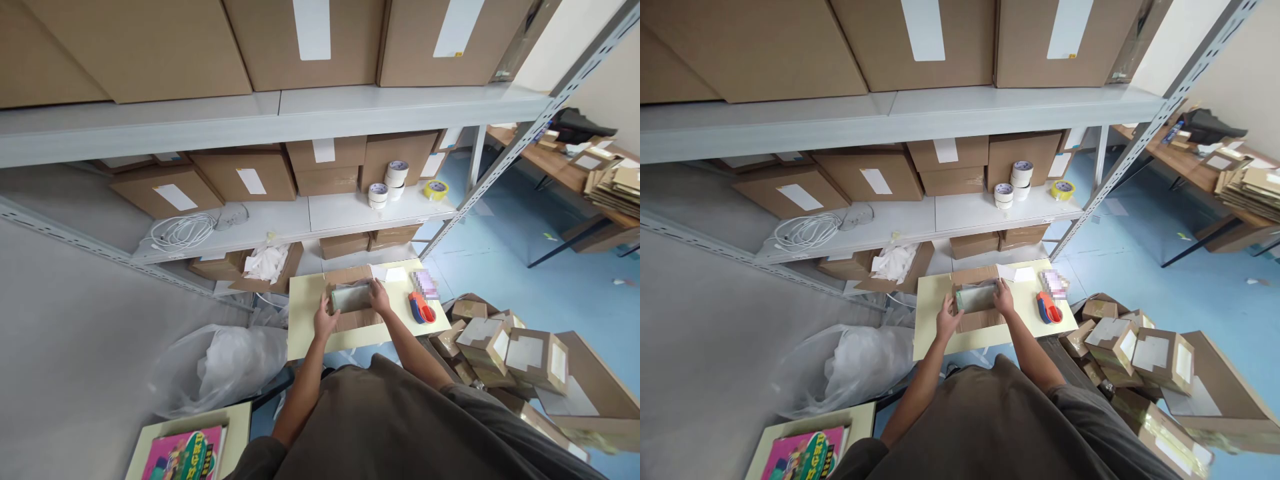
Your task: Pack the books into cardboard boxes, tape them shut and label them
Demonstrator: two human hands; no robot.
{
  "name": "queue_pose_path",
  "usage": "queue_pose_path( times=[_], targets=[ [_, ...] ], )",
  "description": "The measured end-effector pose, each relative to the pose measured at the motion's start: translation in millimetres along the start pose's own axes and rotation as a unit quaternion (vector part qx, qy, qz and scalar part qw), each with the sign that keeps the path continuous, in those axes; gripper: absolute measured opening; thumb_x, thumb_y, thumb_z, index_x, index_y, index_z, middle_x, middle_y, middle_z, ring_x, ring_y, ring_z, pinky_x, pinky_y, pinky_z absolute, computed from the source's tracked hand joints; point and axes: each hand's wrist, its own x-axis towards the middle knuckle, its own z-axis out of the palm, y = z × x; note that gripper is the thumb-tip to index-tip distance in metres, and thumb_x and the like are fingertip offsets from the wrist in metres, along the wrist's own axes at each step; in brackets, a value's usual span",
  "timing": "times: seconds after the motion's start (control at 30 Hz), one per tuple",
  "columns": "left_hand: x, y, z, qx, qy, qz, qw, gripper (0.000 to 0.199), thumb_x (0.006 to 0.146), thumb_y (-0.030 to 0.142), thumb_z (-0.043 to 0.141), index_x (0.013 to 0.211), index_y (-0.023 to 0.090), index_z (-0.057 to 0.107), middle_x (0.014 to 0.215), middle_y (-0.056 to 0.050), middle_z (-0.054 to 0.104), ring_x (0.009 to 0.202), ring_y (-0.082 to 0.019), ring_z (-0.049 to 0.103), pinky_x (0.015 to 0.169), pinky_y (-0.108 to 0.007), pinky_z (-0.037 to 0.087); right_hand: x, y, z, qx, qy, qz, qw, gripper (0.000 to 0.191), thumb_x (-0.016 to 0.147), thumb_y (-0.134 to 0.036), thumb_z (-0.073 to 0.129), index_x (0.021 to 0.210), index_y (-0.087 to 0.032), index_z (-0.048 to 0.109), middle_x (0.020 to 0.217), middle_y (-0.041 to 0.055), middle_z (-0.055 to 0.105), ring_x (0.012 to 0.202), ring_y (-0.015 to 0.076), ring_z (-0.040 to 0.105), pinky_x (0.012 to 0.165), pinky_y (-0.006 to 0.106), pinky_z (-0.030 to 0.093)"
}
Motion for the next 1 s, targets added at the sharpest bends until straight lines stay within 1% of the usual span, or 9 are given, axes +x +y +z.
queue_pose_path(
  times=[0.17, 0.27, 0.37, 0.43, 0.53, 0.67, 0.73, 0.87, 1.0],
  targets=[
    [-4, 12, 0.6, 0.174, -0.158, 0.084, 0.968, 0.104, 0.067, 0.045, 0.092, 0.158, 0.024, 0.047, 0.172, -0.015, 0.032, 0.162, -0.037, 0.02, 0.125, -0.046, 0.032, -5, 20, -16, 0.047, 0.048, 0.084, 0.994, 0.064, 0.088, -0.034, 0.059, 0.15, -0.019, 0.053, 0.154, 0.016, 0.057, 0.148, 0.0333, 0.048, 0.124, 0.052, 0.037],
    [-9, 9, 0.3, 0.235, -0.191, 0.104, 0.947, 0.109, 0.061, 0.036, 0.096, 0.157, 0.027, 0.047, 0.177, -0.013, 0.018, 0.164, -0.036, 0.007, 0.127, -0.052, 0.026, -21, 35, -27, 0.084, 0.018, 0.125, 0.988, 0.068, 0.084, -0.032, 0.06, 0.151, -0.021, 0.052, 0.151, 0.0156, 0.06, 0.138, 0.0334, 0.058, 0.116, 0.053, 0.046],
    [-11, 2, -2.6, 0.239, -0.191, 0.114, 0.945, 0.099, 0.066, 0.027, 0.092, 0.155, 0.028, 0.05, 0.178, -0.011, 0.016, 0.165, -0.034, 0.005, 0.125, -0.051, 0.031, -39, 42, -35, 0.162, -0.05, 0.129, 0.977, 0.072, 0.077, -0.025, 0.059, 0.149, -0.024, 0.056, 0.147, 0.0145, 0.064, 0.128, 0.0315, 0.066, 0.105, 0.049, 0.055],
    [-8, -3, -7.7, 0.208, -0.207, 0.114, 0.949, 0.091, 0.067, 0.029, 0.09, 0.151, 0.027, 0.056, 0.178, -0.01, 0.016, 0.165, -0.033, 0.007, 0.123, -0.048, 0.035, -49, 41, -41, 0.225, -0.109, 0.123, 0.96, 0.072, 0.072, -0.023, 0.059, 0.144, -0.023, 0.062, 0.141, 0.0142, 0.069, 0.123, 0.0313, 0.069, 0.098, 0.046, 0.058],
    [4, -10, -17.4, 0.126, -0.232, 0.099, 0.959, 0.077, 0.07, 0.037, 0.089, 0.142, 0.026, 0.066, 0.174, -0.009, 0.03, 0.163, -0.032, 0.017, 0.124, -0.045, 0.037, -59, 35, -49, 0.273, -0.155, 0.123, 0.941, 0.066, 0.07, -0.022, 0.059, 0.134, -0.022, 0.07, 0.13, 0.0134, 0.075, 0.116, 0.0316, 0.071, 0.091, 0.043, 0.059],
    [21, -13, -22.2, 0.005, -0.175, 0.035, 0.984, 0.038, 0.088, 0.042, 0.072, 0.121, 0.024, 0.078, 0.155, -0.011, 0.059, 0.153, -0.029, 0.043, 0.122, -0.04, 0.042, -61, 25, -48, 0.27, -0.129, 0.121, 0.947, 0.053, 0.077, -0.029, 0.058, 0.129, -0.025, 0.072, 0.126, 0.0097, 0.076, 0.113, 0.0287, 0.071, 0.093, 0.042, 0.056],
    [24, -12, -18.7, -0.031, -0.133, 0.014, 0.991, 0.034, 0.093, 0.039, 0.065, 0.118, 0.021, 0.079, 0.145, -0.011, 0.067, 0.144, -0.029, 0.055, 0.119, -0.04, 0.046, -57, 20, -39, 0.258, -0.097, 0.124, 0.953, 0.041, 0.083, -0.037, 0.058, 0.119, -0.024, 0.074, 0.122, 0.0096, 0.077, 0.109, 0.0285, 0.071, 0.091, 0.041, 0.056],
    [20, -10, -6.2, -0.029, -0.044, -0.016, 0.998, 0.042, 0.091, 0.032, 0.064, 0.131, 0.021, 0.071, 0.131, -0.008, 0.075, 0.126, -0.026, 0.068, 0.111, -0.039, 0.054, -47, 14, -14, 0.152, 0.006, 0.16, 0.975, 0.031, 0.085, -0.052, 0.059, 0.091, -0.023, 0.067, 0.104, 0.01, 0.077, 0.095, 0.029, 0.072, 0.086, 0.039, 0.055],
    [30, -6, -1.1, 0.013, 0.055, -0.023, 0.998, 0.07, 0.082, 0.018, 0.07, 0.15, 0.021, 0.055, 0.157, -0.012, 0.055, 0.148, -0.027, 0.05, 0.123, -0.037, 0.041, -45, 17, 4, 0.045, 0.068, 0.196, 0.977, 0.031, 0.084, -0.052, 0.062, 0.1, -0.025, 0.061, 0.103, 0.0105, 0.076, 0.093, 0.0301, 0.072, 0.082, 0.039, 0.054]
  ],
)
